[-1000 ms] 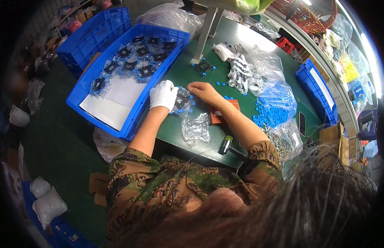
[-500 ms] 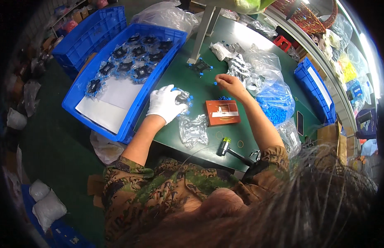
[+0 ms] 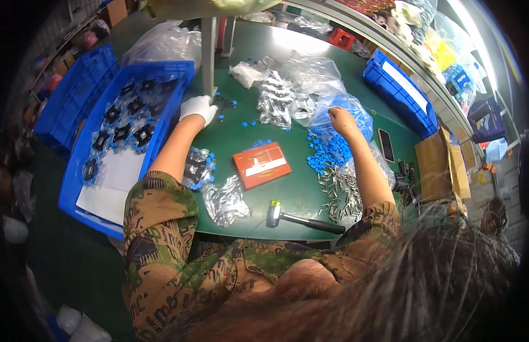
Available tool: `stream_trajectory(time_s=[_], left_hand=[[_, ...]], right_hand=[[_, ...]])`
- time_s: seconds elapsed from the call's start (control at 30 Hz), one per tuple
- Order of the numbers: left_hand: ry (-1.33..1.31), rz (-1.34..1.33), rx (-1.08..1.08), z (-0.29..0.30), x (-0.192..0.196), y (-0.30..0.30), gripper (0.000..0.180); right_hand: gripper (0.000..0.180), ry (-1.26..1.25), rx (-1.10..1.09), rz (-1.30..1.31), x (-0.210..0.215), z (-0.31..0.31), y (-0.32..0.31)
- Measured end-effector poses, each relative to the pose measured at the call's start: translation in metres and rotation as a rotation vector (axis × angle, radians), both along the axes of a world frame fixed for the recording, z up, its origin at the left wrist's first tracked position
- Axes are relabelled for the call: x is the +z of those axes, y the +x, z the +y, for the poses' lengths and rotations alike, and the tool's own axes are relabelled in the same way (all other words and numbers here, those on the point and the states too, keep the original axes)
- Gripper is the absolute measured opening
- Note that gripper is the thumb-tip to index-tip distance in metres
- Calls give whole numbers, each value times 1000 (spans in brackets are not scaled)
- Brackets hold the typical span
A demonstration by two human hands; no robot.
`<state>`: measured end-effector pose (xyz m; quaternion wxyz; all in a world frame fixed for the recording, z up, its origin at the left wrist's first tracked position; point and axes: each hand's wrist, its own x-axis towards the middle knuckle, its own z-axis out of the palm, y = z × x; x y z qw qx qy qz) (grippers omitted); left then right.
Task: The person assembles small black plastic components by inserting metal pins and blue plastic caps. They use a hammer to secure the pins into the plastic parts and place the finished assemblies into a blue bin.
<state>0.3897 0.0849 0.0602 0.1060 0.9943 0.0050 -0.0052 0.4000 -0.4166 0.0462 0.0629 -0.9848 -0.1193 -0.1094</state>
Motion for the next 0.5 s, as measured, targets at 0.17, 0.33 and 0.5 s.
stream_trajectory(time_s=[0.17,0.33,0.5], left_hand=[[-95,79,42,-9,-26,44,52],[-202,232,-55,24,-62,88,56],[-1079,162,75,11,-3,19,42]], right_hand=[[31,-7,-57,-187,-30,-15,34],[42,86,-83,-263,-32,25,91],[44,30,-332,76,-26,45,129]])
